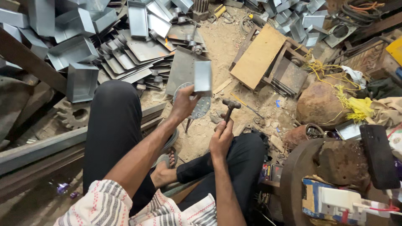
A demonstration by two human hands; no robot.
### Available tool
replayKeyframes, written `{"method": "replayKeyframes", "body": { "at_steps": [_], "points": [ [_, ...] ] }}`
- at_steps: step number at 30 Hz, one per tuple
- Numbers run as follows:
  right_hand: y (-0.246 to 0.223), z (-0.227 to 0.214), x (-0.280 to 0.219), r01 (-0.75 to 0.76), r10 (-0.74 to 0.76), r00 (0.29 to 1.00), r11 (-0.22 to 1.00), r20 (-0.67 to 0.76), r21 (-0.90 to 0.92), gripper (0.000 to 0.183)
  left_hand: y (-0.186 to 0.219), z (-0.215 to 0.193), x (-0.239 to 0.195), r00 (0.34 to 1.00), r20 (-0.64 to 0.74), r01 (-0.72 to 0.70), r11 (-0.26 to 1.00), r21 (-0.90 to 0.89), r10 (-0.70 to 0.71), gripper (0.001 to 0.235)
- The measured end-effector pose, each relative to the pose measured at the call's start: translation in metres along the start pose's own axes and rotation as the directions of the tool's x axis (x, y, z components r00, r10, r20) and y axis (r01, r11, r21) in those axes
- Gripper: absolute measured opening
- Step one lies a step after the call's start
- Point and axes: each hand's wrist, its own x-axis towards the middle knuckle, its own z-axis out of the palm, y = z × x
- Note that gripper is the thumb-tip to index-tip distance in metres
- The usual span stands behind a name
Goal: The person uses a hammer to attach circular metal plates onto rectangular metal boxes. The person picks up metal boxes and plates from a large pile on the floor, positions the plate over holes on the box, and hammers metal pins or fasteners into place.
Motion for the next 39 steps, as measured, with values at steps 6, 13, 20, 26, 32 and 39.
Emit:
{"method": "replayKeyframes", "body": {
  "at_steps": [6,13,20,26,32,39],
  "points": [
    [-0.024,-0.017,-0.006,0.154,-0.153,0.988,0.988,0.032,-0.023,0.028,-0.005,0.008,-0.019,0.985,-0.164,-0.063,0.997,-0.043,0.055,0.016],
    [-0.062,-0.031,0.003,0.208,-0.204,0.978,0.972,0.044,-0.105,0.024,0.000,0.004,-0.024,0.994,-0.031,-0.102,0.994,0.033,0.103,0.011],
    [-0.122,-0.065,0.001,0.301,-0.304,0.942,0.953,-0.138,-0.043,0.025,-0.004,0.001,-0.029,0.996,-0.048,-0.072,0.997,0.010,0.072,0.014],
    [-0.096,-0.021,0.009,0.194,-0.130,0.958,0.950,0.257,-0.244,0.022,-0.002,-0.007,-0.032,1.000,-0.006,0.014,1.000,0.024,-0.013,0.016],
    [-0.112,-0.027,0.012,0.143,0.000,0.943,0.903,0.332,-0.405,0.020,-0.008,-0.009,-0.034,0.999,-0.027,0.043,0.998,-0.054,-0.045,0.018],
    [-0.121,-0.029,-0.006,0.334,-0.321,0.942,0.926,0.100,-0.178,0.015,-0.008,-0.006,-0.037,0.997,-0.030,0.063,0.996,-0.064,-0.065,0.018]
  ]
}}
